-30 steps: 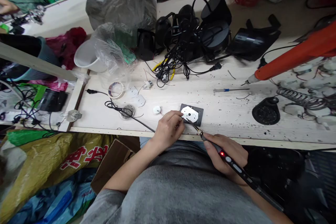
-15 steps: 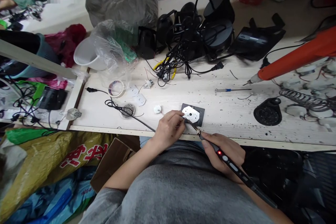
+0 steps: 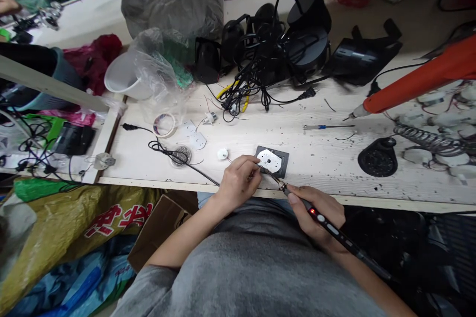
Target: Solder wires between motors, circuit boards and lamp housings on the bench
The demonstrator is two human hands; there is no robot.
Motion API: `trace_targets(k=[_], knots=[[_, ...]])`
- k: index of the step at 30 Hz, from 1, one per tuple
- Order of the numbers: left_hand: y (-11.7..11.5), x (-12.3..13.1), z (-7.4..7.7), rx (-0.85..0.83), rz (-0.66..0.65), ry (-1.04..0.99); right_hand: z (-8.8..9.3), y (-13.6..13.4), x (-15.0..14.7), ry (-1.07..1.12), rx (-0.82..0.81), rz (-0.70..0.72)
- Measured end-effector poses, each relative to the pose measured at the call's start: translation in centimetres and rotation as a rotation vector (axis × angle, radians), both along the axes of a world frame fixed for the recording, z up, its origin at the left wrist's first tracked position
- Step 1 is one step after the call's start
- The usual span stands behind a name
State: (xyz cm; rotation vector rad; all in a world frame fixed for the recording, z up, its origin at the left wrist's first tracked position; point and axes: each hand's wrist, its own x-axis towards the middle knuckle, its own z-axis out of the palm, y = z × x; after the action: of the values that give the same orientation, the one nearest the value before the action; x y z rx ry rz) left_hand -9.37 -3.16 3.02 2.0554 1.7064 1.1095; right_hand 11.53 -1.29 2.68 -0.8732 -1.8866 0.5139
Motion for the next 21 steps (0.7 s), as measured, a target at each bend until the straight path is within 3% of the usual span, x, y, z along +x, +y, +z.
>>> trace_targets(k=[8,15,21], knots=[[0.0,0.1,-0.1,-0.020,0.012,-0.022,0.6,-0.1,0.8,-0.089,-0.032,0.112],[0.0,-0.1,0.1,-0.039,0.000,-0.031,0.4,-0.6,1.0,0.054,-0.091,-0.003],[0.1,0.0,-0.1,-0.015,0.005,-0.028,1.1,-0.8,1.5,0.040,-0.169,-0.069]])
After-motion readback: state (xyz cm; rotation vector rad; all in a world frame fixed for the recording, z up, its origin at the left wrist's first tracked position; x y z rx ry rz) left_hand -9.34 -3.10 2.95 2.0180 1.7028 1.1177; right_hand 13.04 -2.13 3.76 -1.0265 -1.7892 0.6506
